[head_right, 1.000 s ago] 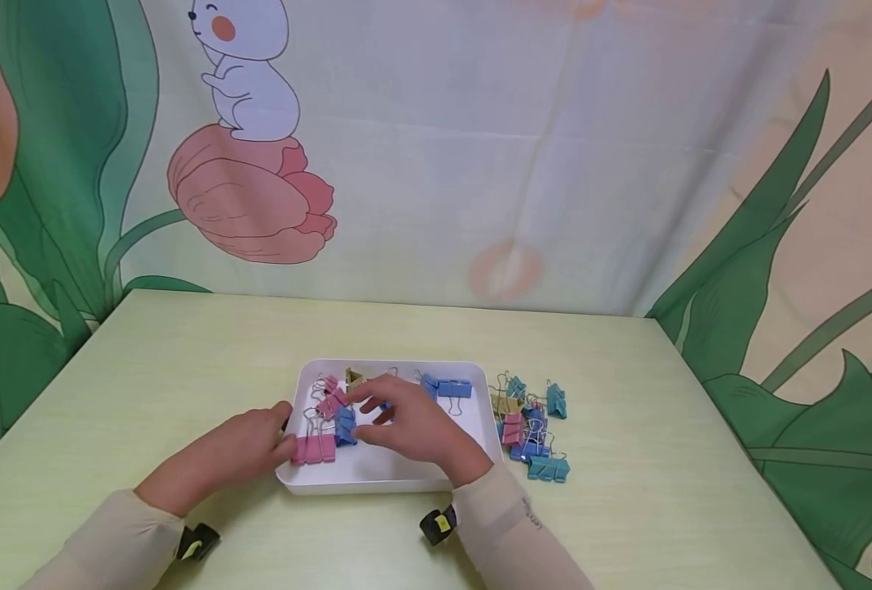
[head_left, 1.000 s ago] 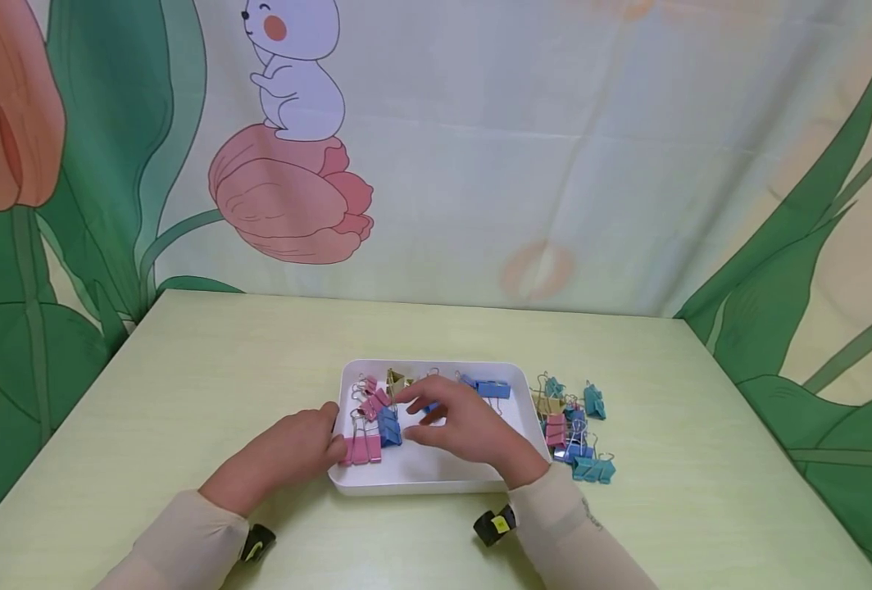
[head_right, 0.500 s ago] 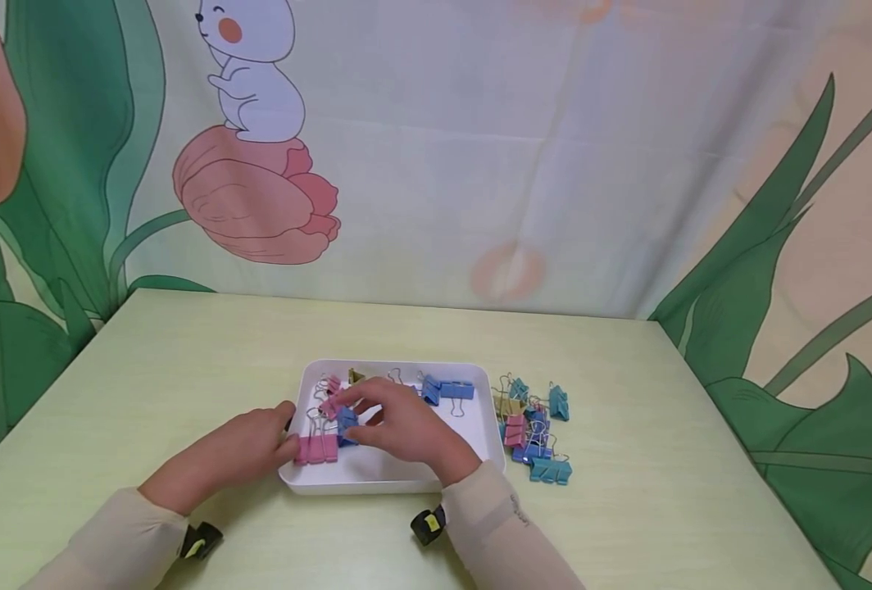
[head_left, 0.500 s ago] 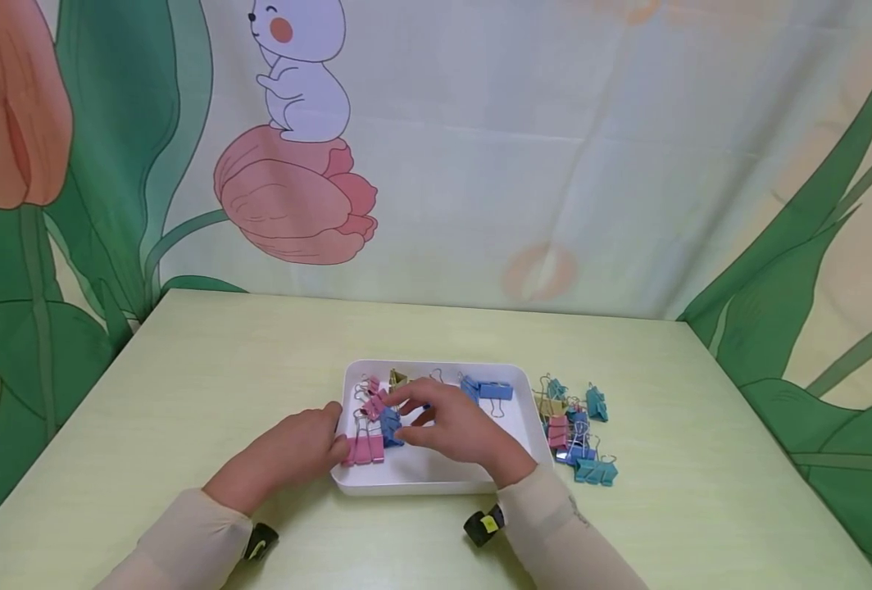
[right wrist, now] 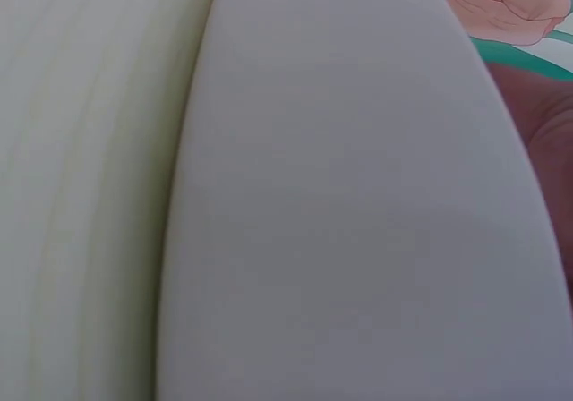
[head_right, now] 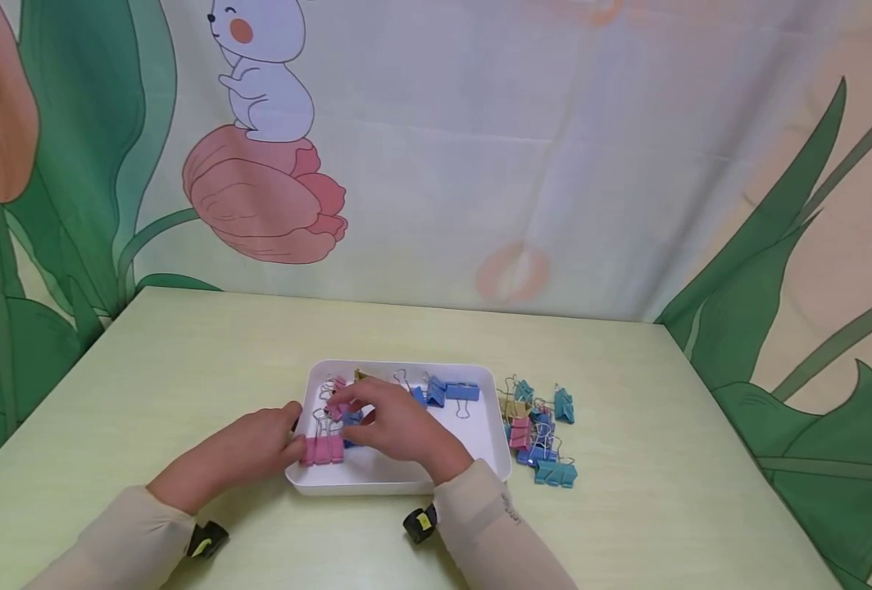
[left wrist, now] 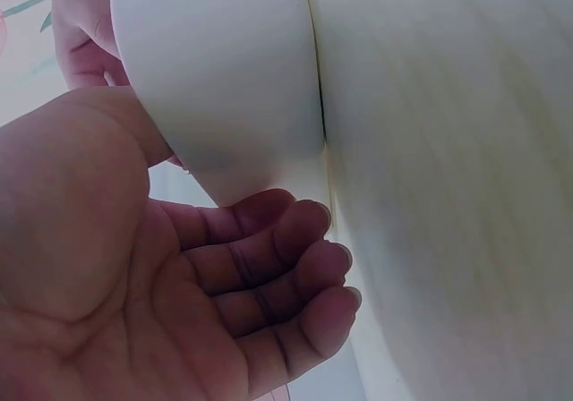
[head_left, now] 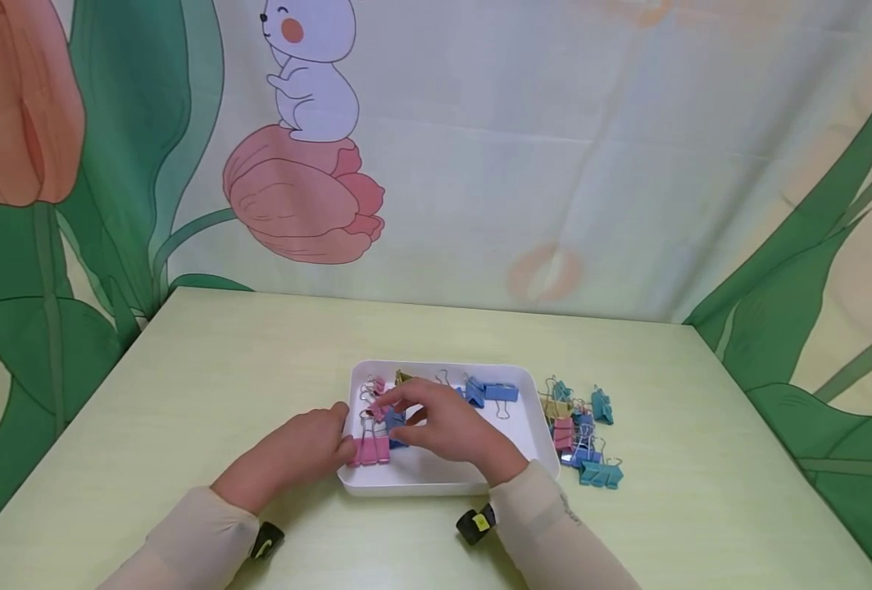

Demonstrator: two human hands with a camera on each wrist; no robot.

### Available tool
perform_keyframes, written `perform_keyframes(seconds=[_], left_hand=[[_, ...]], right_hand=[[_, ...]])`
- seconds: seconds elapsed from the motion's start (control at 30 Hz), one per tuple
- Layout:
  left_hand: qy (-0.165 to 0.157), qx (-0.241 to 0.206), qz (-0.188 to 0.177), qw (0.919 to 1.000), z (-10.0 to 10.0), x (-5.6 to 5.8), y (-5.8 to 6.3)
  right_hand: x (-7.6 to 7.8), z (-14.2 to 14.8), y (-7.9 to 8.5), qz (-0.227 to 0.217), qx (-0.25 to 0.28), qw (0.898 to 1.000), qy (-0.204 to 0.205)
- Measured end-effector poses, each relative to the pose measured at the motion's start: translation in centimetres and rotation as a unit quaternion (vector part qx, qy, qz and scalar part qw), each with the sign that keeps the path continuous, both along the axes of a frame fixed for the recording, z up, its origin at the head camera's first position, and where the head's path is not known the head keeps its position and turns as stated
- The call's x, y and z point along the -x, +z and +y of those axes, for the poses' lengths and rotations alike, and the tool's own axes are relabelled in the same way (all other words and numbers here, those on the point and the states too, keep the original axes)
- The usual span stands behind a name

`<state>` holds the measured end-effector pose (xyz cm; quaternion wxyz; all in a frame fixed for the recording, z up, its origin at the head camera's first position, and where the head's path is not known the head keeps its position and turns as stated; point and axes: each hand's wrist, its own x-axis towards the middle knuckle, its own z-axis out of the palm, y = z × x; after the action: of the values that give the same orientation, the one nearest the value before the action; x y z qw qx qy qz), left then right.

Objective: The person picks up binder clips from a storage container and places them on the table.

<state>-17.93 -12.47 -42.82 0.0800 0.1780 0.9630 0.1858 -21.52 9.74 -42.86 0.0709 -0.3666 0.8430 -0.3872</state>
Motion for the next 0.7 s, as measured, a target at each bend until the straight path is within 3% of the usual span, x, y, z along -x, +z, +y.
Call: perform_keyframes(seconds=[0.27,0.7], left_hand=[[0.001,-0.006,0.006,1.0,0.1,-0.1,0.1],[0.004,-0.001,0.01,0.9999,0.0,-0.1,-0.1]], right_hand=[[0.1,-0.6,0.1,0.009,-0.011,1.0,-0.003],[0.2,-1.2,-0.3,0.062,-0.088,0.994,-0.034]])
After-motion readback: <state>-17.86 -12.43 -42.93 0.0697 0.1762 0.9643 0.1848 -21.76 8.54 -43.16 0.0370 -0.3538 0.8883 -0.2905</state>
